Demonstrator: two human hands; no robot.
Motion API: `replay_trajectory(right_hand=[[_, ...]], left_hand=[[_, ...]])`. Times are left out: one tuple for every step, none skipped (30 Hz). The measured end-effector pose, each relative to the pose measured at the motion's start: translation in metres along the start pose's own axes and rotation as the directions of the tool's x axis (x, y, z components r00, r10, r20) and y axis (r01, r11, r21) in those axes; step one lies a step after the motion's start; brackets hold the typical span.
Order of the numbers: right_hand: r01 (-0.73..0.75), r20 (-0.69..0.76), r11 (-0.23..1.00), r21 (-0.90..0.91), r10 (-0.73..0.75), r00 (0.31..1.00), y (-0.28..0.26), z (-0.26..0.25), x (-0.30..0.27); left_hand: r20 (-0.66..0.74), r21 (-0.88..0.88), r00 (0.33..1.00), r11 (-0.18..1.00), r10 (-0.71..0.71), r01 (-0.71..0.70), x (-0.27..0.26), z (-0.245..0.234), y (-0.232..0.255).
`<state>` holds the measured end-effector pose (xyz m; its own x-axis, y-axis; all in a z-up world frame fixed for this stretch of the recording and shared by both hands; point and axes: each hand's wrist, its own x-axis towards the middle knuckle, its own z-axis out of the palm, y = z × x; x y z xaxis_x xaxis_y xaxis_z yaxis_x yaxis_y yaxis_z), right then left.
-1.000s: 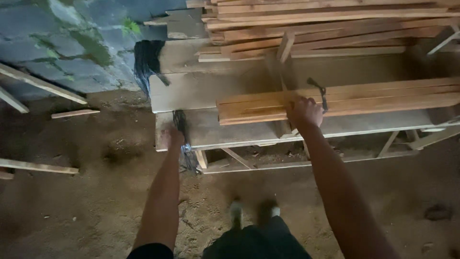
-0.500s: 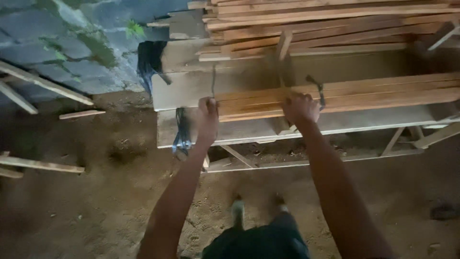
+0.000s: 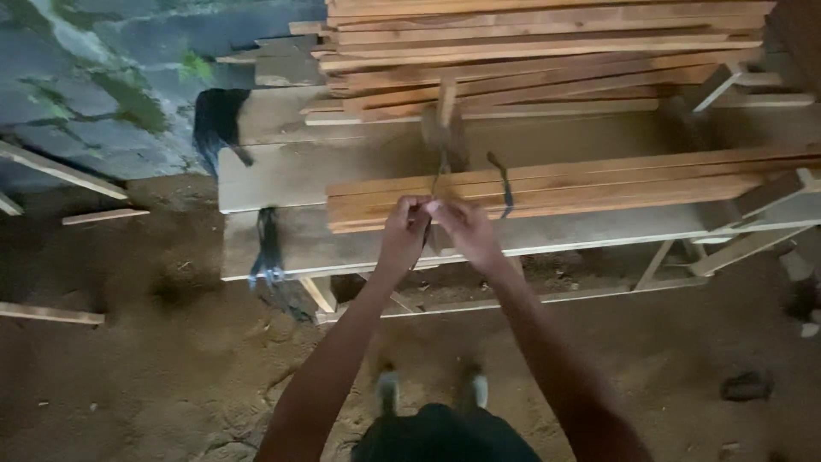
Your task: Bundling thin wood slats together using plastic strips.
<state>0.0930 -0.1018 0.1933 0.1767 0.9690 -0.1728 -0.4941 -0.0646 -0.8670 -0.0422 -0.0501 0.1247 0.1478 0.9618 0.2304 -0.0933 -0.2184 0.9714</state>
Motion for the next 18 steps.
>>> replay_trajectory(right_hand=[[0.104,-0.011,0.981,-0.166,-0.107,0.994,0.001,-0.002,0.0],[0.203,-0.001,0.923,-0.326,-0.215,0.977,0.002,-0.005,0.002],[0.204,0.001,0.923,-0.326,-0.215,0.977,-0.006,-0.017,0.007],[0.167,-0.003,0.956,-0.243,-0.173,0.985,-0.013,-0.029,0.011],[0.128,-0.003,0.979,-0.158,-0.13,0.991,-0.02,-0.041,0.015],[0.127,-0.003,0.979,-0.158,-0.129,0.992,-0.029,-0.046,0.015],[0.212,0.004,0.947,-0.244,-0.217,0.976,-0.037,-0.051,0.014],[0.292,0.018,0.898,-0.328,-0.303,0.953,-0.046,-0.057,0.014],[0.292,0.018,0.898,-0.328,-0.303,0.953,-0.055,-0.06,0.016],[0.247,-0.012,0.89,-0.383,-0.272,0.962,-0.065,-0.063,0.017],[0.2,-0.044,0.878,-0.435,-0.243,0.969,-0.074,-0.066,0.018],[0.197,-0.047,0.878,-0.436,-0.241,0.969,-0.078,-0.07,0.011],[0.229,0.034,0.858,-0.461,-0.241,0.97,-0.083,-0.074,0.005],[0.263,0.116,0.836,-0.482,-0.237,0.965,-0.088,-0.078,-0.001],[0.261,0.114,0.835,-0.484,-0.236,0.965,-0.095,-0.085,-0.003],[0.278,0.168,0.818,-0.503,-0.223,0.96,-0.101,-0.09,-0.006],[0.296,0.221,0.801,-0.521,-0.208,0.953,-0.107,-0.096,-0.009],[0.288,0.219,0.802,-0.524,-0.2,0.955,-0.108,-0.105,-0.008]], left_hand=[[0.038,0.012,0.998,0.999,-0.049,0.048,0.001,0.01,-0.005],[0.074,0.027,0.993,0.995,-0.096,0.094,0.004,0.019,-0.01],[0.072,0.027,0.993,0.995,-0.094,0.092,0.006,0.025,-0.007],[0.101,0.117,0.991,0.99,-0.085,0.072,0.008,0.032,-0.004],[0.131,0.206,0.988,0.977,-0.078,0.049,0.009,0.039,-0.001],[0.131,0.206,0.988,0.977,-0.079,0.05,0.016,0.044,-0.016],[0.112,0.141,0.985,0.983,-0.134,0.117,0.023,0.05,-0.031],[0.098,0.072,0.977,0.981,-0.189,0.182,0.031,0.057,-0.047],[0.099,0.071,0.977,0.981,-0.189,0.182,0.03,0.066,-0.026],[0.089,0.149,0.988,0.982,-0.129,0.114,0.027,0.074,-0.006],[0.084,0.226,0.994,0.973,-0.067,0.046,0.025,0.082,0.015],[0.086,0.225,0.994,0.973,-0.07,0.049,0.022,0.094,0.023],[0.139,0.154,0.985,0.985,-0.105,0.083,0.02,0.105,0.03],[0.192,0.083,0.972,0.989,-0.133,0.119,0.019,0.117,0.038],[0.193,0.082,0.972,0.989,-0.135,0.121,0.019,0.128,0.04],[0.174,0.014,0.98,0.995,-0.099,0.098,0.018,0.137,0.043],[0.153,-0.052,0.986,0.996,-0.064,0.073,0.017,0.145,0.045],[0.15,-0.053,0.986,0.995,-0.072,0.081,0.013,0.152,0.053]])
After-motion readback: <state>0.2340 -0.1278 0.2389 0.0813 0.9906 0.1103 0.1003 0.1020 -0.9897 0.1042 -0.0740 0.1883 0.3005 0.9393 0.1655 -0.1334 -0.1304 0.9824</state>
